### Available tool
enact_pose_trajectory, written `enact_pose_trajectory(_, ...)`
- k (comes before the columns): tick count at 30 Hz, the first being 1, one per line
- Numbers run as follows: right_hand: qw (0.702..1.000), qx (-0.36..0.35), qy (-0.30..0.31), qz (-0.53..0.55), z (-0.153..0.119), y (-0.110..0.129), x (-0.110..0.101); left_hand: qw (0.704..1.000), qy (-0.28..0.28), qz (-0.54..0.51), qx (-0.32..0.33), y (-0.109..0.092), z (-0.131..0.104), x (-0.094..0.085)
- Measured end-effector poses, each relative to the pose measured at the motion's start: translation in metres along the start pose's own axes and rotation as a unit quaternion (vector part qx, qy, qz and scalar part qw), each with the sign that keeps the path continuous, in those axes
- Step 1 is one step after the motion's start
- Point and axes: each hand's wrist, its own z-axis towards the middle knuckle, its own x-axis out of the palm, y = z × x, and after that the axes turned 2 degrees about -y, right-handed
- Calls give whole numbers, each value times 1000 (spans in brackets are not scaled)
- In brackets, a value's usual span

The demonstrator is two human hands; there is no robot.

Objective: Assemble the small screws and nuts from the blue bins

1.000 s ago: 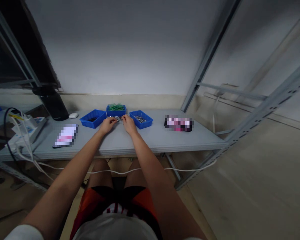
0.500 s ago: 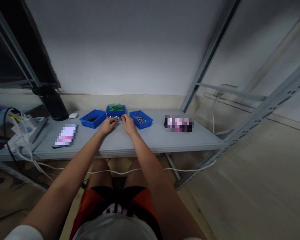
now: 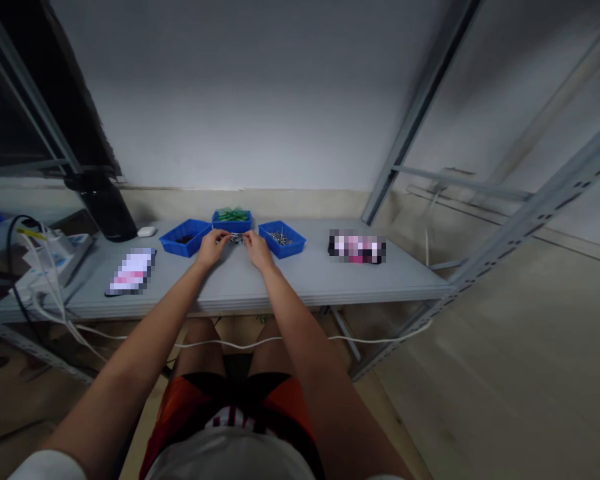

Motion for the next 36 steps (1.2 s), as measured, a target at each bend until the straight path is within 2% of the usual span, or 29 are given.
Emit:
enact_pose_trajectory(3, 999, -5, 47, -12, -3, 0, 2, 1000, 1, -5, 10, -1, 0, -1)
enact_pose_trajectory(9, 999, -20, 12, 25, -5, 0, 4, 1000, 21, 2, -8, -3, -1, -3)
enact_pose_trajectory(14, 996, -63, 58, 0, -6, 5, 3, 1000, 16, 4, -7, -1, -1, -2)
enact_pose_trajectory(21, 994, -75, 72, -14, -7, 11, 1, 1000, 15, 9, -13, 2, -1, -2)
enact_pose_trajectory(26, 998, -50, 40, -2, -5, 8, 2, 999, 18, 12, -46, 5, -2, 0)
enact_pose_trajectory(30, 1000, -14, -17, 9, -2, 4, 2, 997, 28, 23, -61, 8, -3, 2)
enact_pose_trajectory(36, 992, 41, -109, 51, 3, 0, -2, 995, 78, 43, -53, 9, -5, 3)
